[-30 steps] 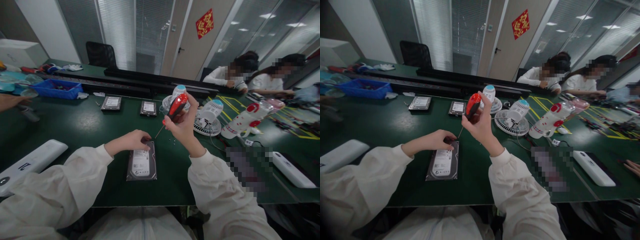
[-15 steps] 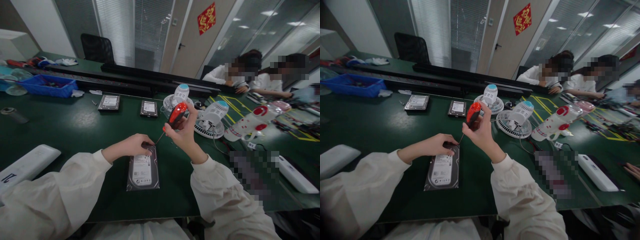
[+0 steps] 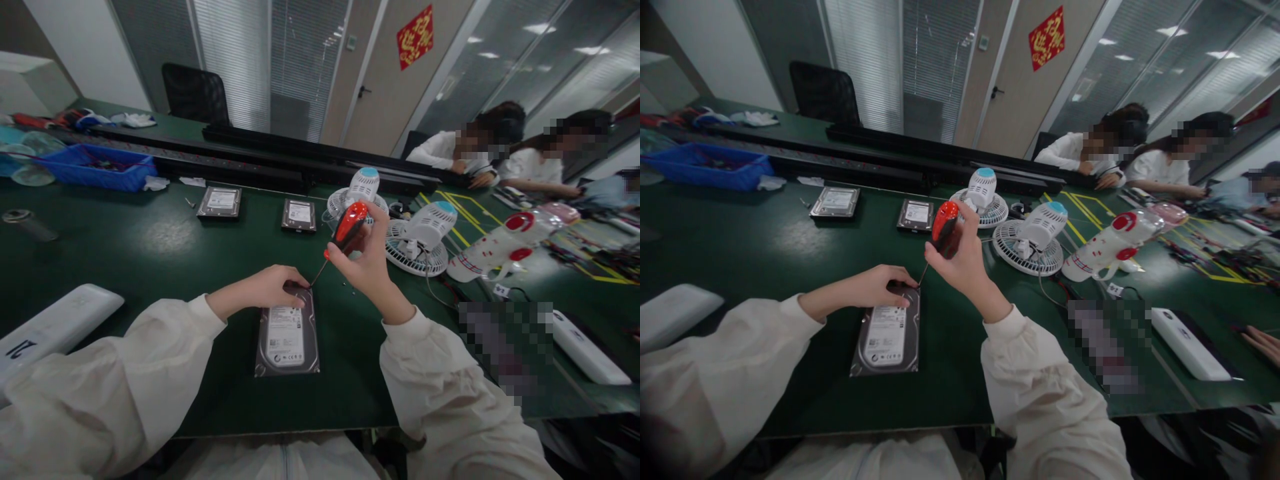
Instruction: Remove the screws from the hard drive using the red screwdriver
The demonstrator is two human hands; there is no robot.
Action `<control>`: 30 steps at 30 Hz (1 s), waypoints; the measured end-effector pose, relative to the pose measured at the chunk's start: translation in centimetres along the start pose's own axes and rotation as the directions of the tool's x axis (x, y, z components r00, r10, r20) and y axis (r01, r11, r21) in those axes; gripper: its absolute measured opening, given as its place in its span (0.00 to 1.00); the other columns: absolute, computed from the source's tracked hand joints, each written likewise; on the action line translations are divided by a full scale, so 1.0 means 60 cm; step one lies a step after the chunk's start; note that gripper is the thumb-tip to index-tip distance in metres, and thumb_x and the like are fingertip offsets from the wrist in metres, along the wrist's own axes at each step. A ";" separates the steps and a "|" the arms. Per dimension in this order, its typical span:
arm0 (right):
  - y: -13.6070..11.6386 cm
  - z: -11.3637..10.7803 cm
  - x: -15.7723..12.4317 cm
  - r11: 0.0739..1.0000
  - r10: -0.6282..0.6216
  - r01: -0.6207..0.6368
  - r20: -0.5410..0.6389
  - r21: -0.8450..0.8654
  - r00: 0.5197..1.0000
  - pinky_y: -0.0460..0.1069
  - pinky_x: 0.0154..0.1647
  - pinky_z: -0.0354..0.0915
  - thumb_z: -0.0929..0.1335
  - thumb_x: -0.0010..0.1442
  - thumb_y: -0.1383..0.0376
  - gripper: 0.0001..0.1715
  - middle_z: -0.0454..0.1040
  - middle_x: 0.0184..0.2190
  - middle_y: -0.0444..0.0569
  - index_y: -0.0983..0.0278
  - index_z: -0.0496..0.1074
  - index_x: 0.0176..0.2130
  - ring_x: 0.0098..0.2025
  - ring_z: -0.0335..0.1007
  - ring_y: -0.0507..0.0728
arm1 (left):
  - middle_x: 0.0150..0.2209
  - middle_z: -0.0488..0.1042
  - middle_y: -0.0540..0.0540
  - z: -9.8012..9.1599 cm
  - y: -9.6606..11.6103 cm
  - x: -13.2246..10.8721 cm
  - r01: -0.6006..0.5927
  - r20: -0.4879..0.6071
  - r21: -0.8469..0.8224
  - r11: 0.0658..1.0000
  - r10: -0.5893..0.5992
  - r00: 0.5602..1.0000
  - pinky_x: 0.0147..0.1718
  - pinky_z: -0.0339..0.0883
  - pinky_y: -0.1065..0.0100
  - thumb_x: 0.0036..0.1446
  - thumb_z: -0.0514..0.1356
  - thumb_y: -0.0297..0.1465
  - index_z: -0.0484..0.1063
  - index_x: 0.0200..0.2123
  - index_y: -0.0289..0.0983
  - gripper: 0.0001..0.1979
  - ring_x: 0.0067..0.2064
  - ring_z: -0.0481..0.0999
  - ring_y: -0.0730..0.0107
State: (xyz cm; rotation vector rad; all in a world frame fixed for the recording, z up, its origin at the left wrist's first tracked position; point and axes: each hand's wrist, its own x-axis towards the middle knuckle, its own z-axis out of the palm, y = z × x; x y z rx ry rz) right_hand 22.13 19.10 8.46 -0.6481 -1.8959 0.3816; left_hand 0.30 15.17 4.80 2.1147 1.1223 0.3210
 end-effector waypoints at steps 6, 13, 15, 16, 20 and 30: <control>-0.016 -0.003 0.016 0.995 0.040 -0.039 0.010 -0.090 0.999 0.45 0.21 0.63 0.71 0.55 0.64 0.41 0.69 0.46 0.50 0.56 0.52 0.62 0.34 0.69 0.53 | 0.52 0.77 0.41 0.001 -0.004 0.002 0.030 0.005 -0.008 1.000 -0.029 1.000 0.46 0.70 0.62 0.55 0.66 0.40 0.77 0.55 0.38 0.25 0.49 0.77 0.57; -0.055 -0.015 0.039 0.963 0.005 0.022 0.100 -0.270 0.995 0.51 0.34 0.69 0.68 0.62 0.61 0.26 0.74 0.45 0.49 0.58 0.62 0.58 0.33 0.69 0.53 | 0.54 0.76 0.41 0.000 -0.001 0.002 0.065 0.027 -0.056 0.996 -0.063 0.998 0.45 0.71 0.62 0.55 0.66 0.42 0.76 0.56 0.38 0.26 0.49 0.78 0.57; -0.061 -0.018 0.052 0.939 0.006 0.013 0.056 -0.345 0.998 0.50 0.33 0.65 0.69 0.62 0.57 0.18 0.74 0.36 0.45 0.59 0.68 0.50 0.29 0.65 0.52 | 0.54 0.76 0.41 -0.001 -0.002 0.002 0.073 0.028 -0.049 0.996 -0.071 0.997 0.45 0.72 0.62 0.55 0.65 0.43 0.75 0.56 0.38 0.27 0.50 0.78 0.57; -0.063 -0.020 0.059 0.929 0.008 0.008 0.043 -0.370 0.999 0.49 0.32 0.63 0.70 0.62 0.56 0.16 0.72 0.32 0.43 0.60 0.70 0.47 0.28 0.64 0.51 | 0.54 0.76 0.41 -0.001 -0.002 0.001 0.071 0.031 -0.048 0.996 -0.069 0.997 0.45 0.72 0.62 0.56 0.65 0.43 0.75 0.56 0.39 0.27 0.51 0.78 0.57; -0.070 -0.027 0.078 0.933 -0.020 0.076 0.162 -0.351 0.987 0.50 0.35 0.62 0.68 0.61 0.64 0.15 0.72 0.31 0.44 0.63 0.71 0.49 0.29 0.65 0.53 | 0.56 0.75 0.41 -0.003 -0.001 -0.001 0.066 0.034 -0.053 0.996 -0.064 0.997 0.46 0.72 0.62 0.56 0.65 0.43 0.75 0.57 0.38 0.27 0.52 0.77 0.56; -0.097 -0.068 0.080 0.841 0.059 0.095 0.266 -0.532 0.962 0.48 0.29 0.51 0.67 0.63 0.60 0.09 0.63 0.21 0.40 0.63 0.72 0.38 0.23 0.57 0.49 | 0.53 0.76 0.42 -0.002 -0.005 0.001 0.059 0.035 -0.103 0.993 -0.056 0.998 0.48 0.71 0.61 0.55 0.67 0.41 0.77 0.56 0.38 0.26 0.50 0.78 0.58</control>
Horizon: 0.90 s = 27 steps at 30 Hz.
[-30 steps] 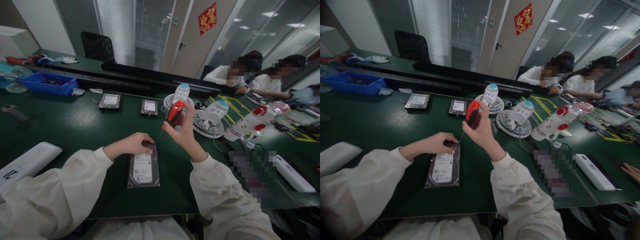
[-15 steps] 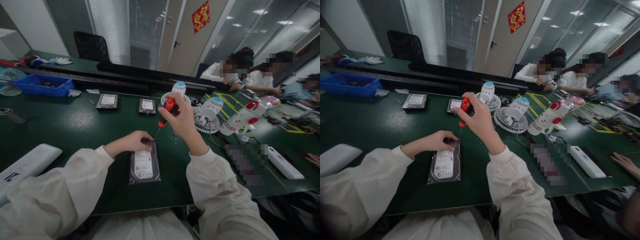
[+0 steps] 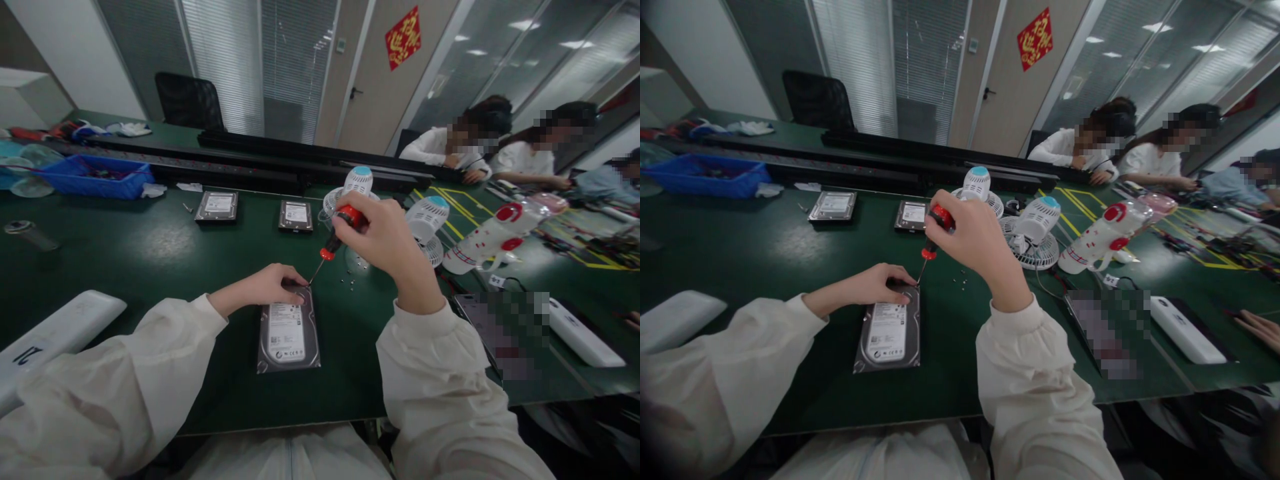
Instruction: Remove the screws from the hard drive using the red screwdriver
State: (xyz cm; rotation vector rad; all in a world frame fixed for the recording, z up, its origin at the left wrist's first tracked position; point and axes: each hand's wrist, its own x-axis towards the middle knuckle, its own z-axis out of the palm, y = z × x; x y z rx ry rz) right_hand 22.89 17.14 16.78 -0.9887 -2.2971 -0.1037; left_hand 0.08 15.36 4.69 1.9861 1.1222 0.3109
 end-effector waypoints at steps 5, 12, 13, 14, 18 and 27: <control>0.003 -0.011 -0.003 0.998 0.034 -0.031 0.058 -0.057 0.998 0.49 0.30 0.48 0.65 0.66 0.55 0.15 0.65 0.23 0.43 0.63 0.72 0.39 0.26 0.58 0.51 | 0.52 0.76 0.43 0.000 0.000 0.002 -0.020 -0.001 0.014 1.000 0.020 1.000 0.48 0.71 0.60 0.55 0.67 0.42 0.78 0.54 0.37 0.25 0.49 0.78 0.58; 0.004 -0.013 0.000 0.989 -0.100 0.090 0.084 0.115 0.991 0.49 0.32 0.53 0.64 0.60 0.66 0.15 0.69 0.28 0.44 0.65 0.71 0.47 0.26 0.58 0.51 | 0.53 0.77 0.43 0.013 -0.004 0.005 -0.043 0.007 -0.048 0.998 0.043 0.999 0.47 0.72 0.61 0.55 0.67 0.42 0.78 0.55 0.38 0.26 0.50 0.78 0.58; 0.003 -0.012 0.000 0.985 -0.118 0.105 0.097 0.136 0.988 0.49 0.33 0.53 0.63 0.60 0.66 0.17 0.69 0.30 0.44 0.66 0.70 0.49 0.27 0.58 0.51 | 0.53 0.77 0.43 0.014 -0.004 0.005 -0.038 0.006 -0.053 0.998 0.039 0.999 0.47 0.73 0.61 0.55 0.67 0.42 0.78 0.55 0.38 0.26 0.50 0.78 0.58; 0.002 -0.012 0.000 0.986 -0.111 0.096 0.109 0.133 0.988 0.49 0.33 0.53 0.63 0.62 0.64 0.16 0.69 0.29 0.44 0.65 0.70 0.49 0.27 0.58 0.51 | 0.53 0.78 0.42 0.014 -0.003 0.005 -0.033 0.004 -0.051 0.998 0.033 0.999 0.47 0.73 0.61 0.55 0.67 0.42 0.78 0.54 0.38 0.25 0.50 0.79 0.57; -0.001 -0.008 -0.003 0.999 0.034 -0.036 0.085 0.013 0.996 0.48 0.30 0.48 0.66 0.65 0.53 0.16 0.61 0.21 0.40 0.63 0.71 0.42 0.24 0.55 0.50 | 0.52 0.79 0.42 0.011 0.002 0.005 -0.003 0.013 -0.042 0.999 0.003 1.000 0.46 0.74 0.59 0.55 0.67 0.42 0.78 0.53 0.38 0.24 0.49 0.79 0.56; -0.004 -0.004 -0.002 0.998 0.020 -0.027 0.108 0.062 0.994 0.49 0.30 0.50 0.66 0.65 0.54 0.16 0.63 0.23 0.40 0.63 0.69 0.46 0.24 0.58 0.51 | 0.47 0.80 0.42 0.010 -0.005 0.001 0.046 -0.007 -0.105 0.993 -0.047 0.999 0.42 0.75 0.60 0.52 0.69 0.48 0.78 0.50 0.36 0.28 0.45 0.80 0.56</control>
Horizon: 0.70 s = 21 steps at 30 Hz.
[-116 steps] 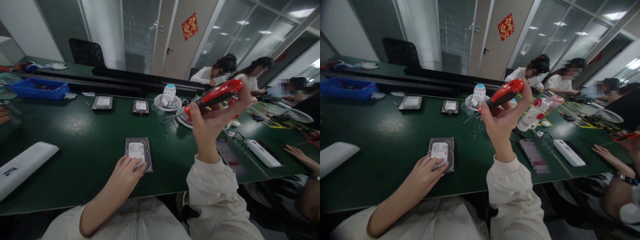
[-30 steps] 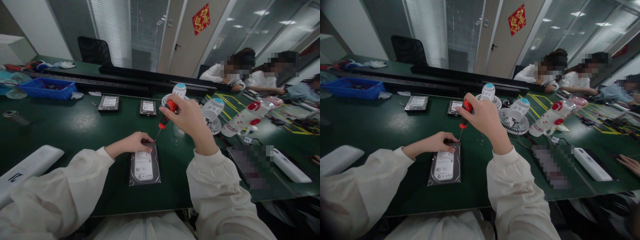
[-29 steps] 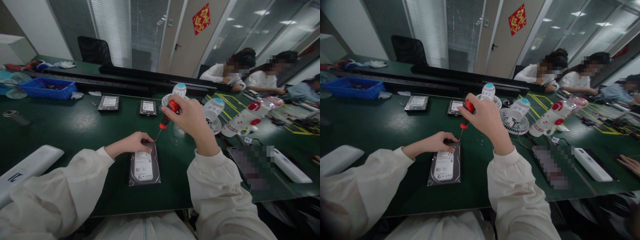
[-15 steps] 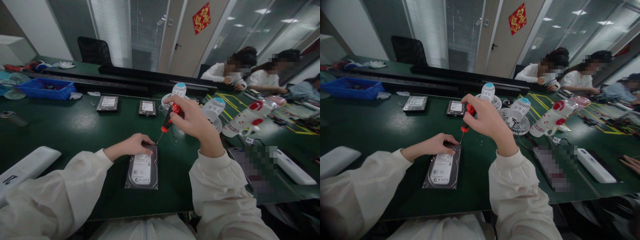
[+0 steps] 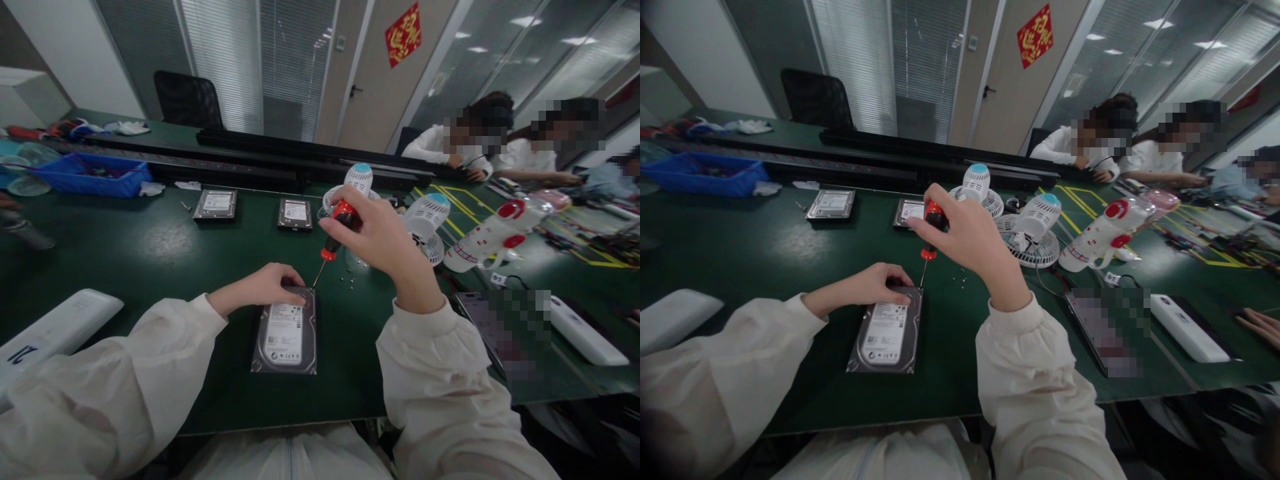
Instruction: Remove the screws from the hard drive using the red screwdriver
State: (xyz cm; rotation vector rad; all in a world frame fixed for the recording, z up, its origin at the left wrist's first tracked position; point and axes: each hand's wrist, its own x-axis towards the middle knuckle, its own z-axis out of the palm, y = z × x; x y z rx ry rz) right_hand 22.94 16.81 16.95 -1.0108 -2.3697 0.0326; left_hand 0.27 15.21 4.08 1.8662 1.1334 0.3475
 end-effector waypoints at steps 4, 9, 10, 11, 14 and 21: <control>0.001 0.000 -0.001 0.998 -0.025 0.025 0.001 0.054 1.000 0.48 0.29 0.51 0.68 0.63 0.58 0.13 0.63 0.24 0.40 0.62 0.69 0.45 0.24 0.58 0.50 | 0.48 0.79 0.43 -0.013 -0.008 0.000 -0.034 0.071 -0.022 0.999 0.035 0.997 0.43 0.74 0.61 0.57 0.65 0.50 0.77 0.50 0.37 0.26 0.47 0.80 0.58; 0.001 -0.001 -0.002 0.997 -0.020 0.020 0.007 0.080 1.000 0.49 0.30 0.51 0.67 0.63 0.59 0.12 0.63 0.25 0.40 0.62 0.69 0.44 0.24 0.57 0.50 | 0.50 0.79 0.46 -0.032 -0.025 0.004 -0.101 0.133 -0.094 0.990 0.113 0.985 0.48 0.72 0.61 0.63 0.60 0.45 0.77 0.51 0.40 0.20 0.49 0.79 0.60; 0.001 -0.001 -0.002 0.997 0.002 -0.001 -0.004 0.071 1.000 0.49 0.30 0.51 0.68 0.63 0.56 0.12 0.64 0.24 0.40 0.62 0.70 0.41 0.24 0.57 0.49 | 0.50 0.79 0.46 -0.034 -0.027 0.004 -0.107 0.138 -0.103 0.989 0.121 0.983 0.48 0.72 0.61 0.64 0.60 0.45 0.77 0.51 0.40 0.19 0.50 0.79 0.60; 0.000 -0.002 -0.002 0.997 0.016 -0.015 -0.014 0.071 1.000 0.49 0.30 0.51 0.68 0.63 0.54 0.13 0.63 0.23 0.40 0.62 0.69 0.38 0.24 0.57 0.49 | 0.50 0.79 0.47 -0.036 -0.028 0.004 -0.112 0.142 -0.110 0.988 0.127 0.982 0.49 0.72 0.61 0.64 0.60 0.44 0.77 0.51 0.41 0.19 0.50 0.78 0.60; 0.000 -0.005 -0.002 0.995 -0.010 0.010 0.002 0.102 1.000 0.49 0.30 0.51 0.68 0.61 0.61 0.08 0.62 0.23 0.39 0.62 0.69 0.40 0.24 0.56 0.49 | 0.51 0.78 0.47 -0.035 -0.026 0.003 -0.101 0.158 -0.115 0.988 0.119 0.980 0.50 0.71 0.60 0.63 0.61 0.45 0.77 0.52 0.41 0.19 0.51 0.78 0.60; 0.001 -0.005 -0.001 0.997 0.046 -0.045 -0.009 0.069 0.999 0.49 0.31 0.52 0.65 0.65 0.55 0.13 0.65 0.24 0.40 0.62 0.70 0.40 0.26 0.60 0.51 | 0.51 0.78 0.46 -0.029 -0.031 0.006 -0.102 0.150 -0.074 0.992 0.112 0.982 0.52 0.70 0.60 0.58 0.65 0.46 0.76 0.52 0.42 0.22 0.53 0.78 0.58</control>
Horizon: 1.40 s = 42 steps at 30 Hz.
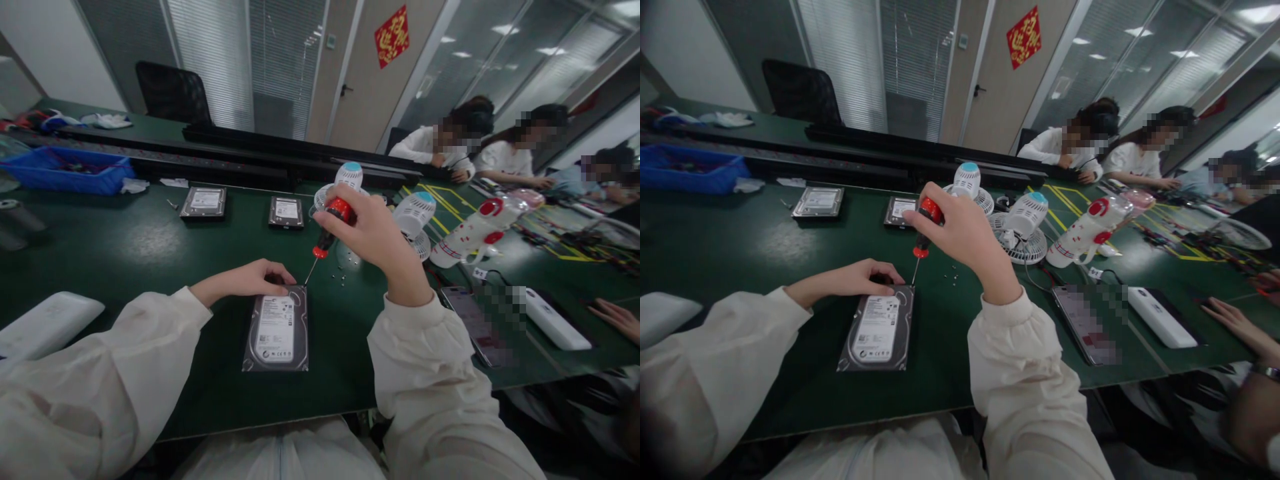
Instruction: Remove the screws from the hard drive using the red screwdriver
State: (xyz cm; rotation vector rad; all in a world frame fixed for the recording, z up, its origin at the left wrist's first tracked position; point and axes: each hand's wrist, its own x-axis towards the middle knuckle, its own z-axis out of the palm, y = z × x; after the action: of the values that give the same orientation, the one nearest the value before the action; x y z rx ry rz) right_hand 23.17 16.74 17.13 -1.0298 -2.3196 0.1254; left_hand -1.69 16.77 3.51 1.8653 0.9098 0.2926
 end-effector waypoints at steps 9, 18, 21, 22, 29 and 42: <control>0.000 -0.001 -0.002 1.000 0.009 -0.009 -0.004 -0.016 1.000 0.50 0.32 0.52 0.66 0.64 0.58 0.09 0.66 0.25 0.41 0.61 0.68 0.40 0.27 0.59 0.52 | 0.52 0.78 0.45 0.000 -0.001 0.002 0.017 0.014 -0.009 1.000 -0.017 1.000 0.51 0.70 0.60 0.57 0.66 0.47 0.76 0.52 0.42 0.23 0.52 0.78 0.57; 0.003 0.001 -0.003 0.998 -0.057 0.057 -0.011 0.031 0.998 0.51 0.34 0.55 0.66 0.59 0.65 0.11 0.68 0.32 0.44 0.61 0.63 0.43 0.30 0.60 0.53 | 0.51 0.78 0.46 0.001 0.006 -0.001 0.019 0.013 0.007 1.000 -0.019 1.000 0.50 0.71 0.60 0.57 0.65 0.46 0.76 0.52 0.41 0.23 0.51 0.78 0.59; 0.001 -0.001 -0.003 0.996 -0.026 0.022 -0.038 -0.082 0.999 0.50 0.32 0.52 0.67 0.63 0.58 0.10 0.65 0.28 0.43 0.62 0.65 0.40 0.29 0.59 0.52 | 0.51 0.78 0.46 0.000 0.007 -0.001 0.023 0.009 0.013 1.000 -0.023 1.000 0.51 0.70 0.59 0.58 0.65 0.46 0.76 0.52 0.41 0.23 0.52 0.78 0.58; 0.000 -0.002 -0.002 0.995 -0.020 0.015 -0.048 -0.101 0.999 0.50 0.31 0.52 0.67 0.64 0.56 0.12 0.65 0.26 0.42 0.62 0.66 0.40 0.28 0.58 0.52 | 0.52 0.78 0.46 0.000 0.007 -0.002 0.026 0.008 0.013 1.000 -0.026 1.000 0.52 0.70 0.59 0.58 0.65 0.46 0.76 0.52 0.41 0.22 0.52 0.77 0.58; -0.005 -0.007 -0.004 0.993 -0.115 0.115 -0.028 -0.009 0.993 0.49 0.34 0.55 0.65 0.61 0.66 0.08 0.69 0.30 0.44 0.64 0.71 0.42 0.30 0.61 0.51 | 0.52 0.78 0.46 -0.001 0.012 -0.003 0.030 0.030 -0.005 1.000 -0.030 0.999 0.51 0.70 0.60 0.58 0.65 0.46 0.75 0.53 0.42 0.22 0.52 0.78 0.58; -0.007 -0.008 -0.007 0.995 -0.050 0.049 -0.014 -0.086 0.999 0.49 0.34 0.53 0.63 0.67 0.54 0.16 0.65 0.24 0.42 0.64 0.72 0.40 0.27 0.60 0.52 | 0.51 0.78 0.46 0.000 -0.001 0.002 0.014 0.025 -0.015 1.000 -0.013 1.000 0.51 0.70 0.58 0.57 0.65 0.47 0.76 0.52 0.42 0.23 0.52 0.77 0.57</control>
State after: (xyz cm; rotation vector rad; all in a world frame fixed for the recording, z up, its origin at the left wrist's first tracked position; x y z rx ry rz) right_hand 23.38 16.10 17.45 -1.0106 -2.3516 -0.0020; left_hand -1.64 16.86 3.46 1.8440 0.9004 0.2664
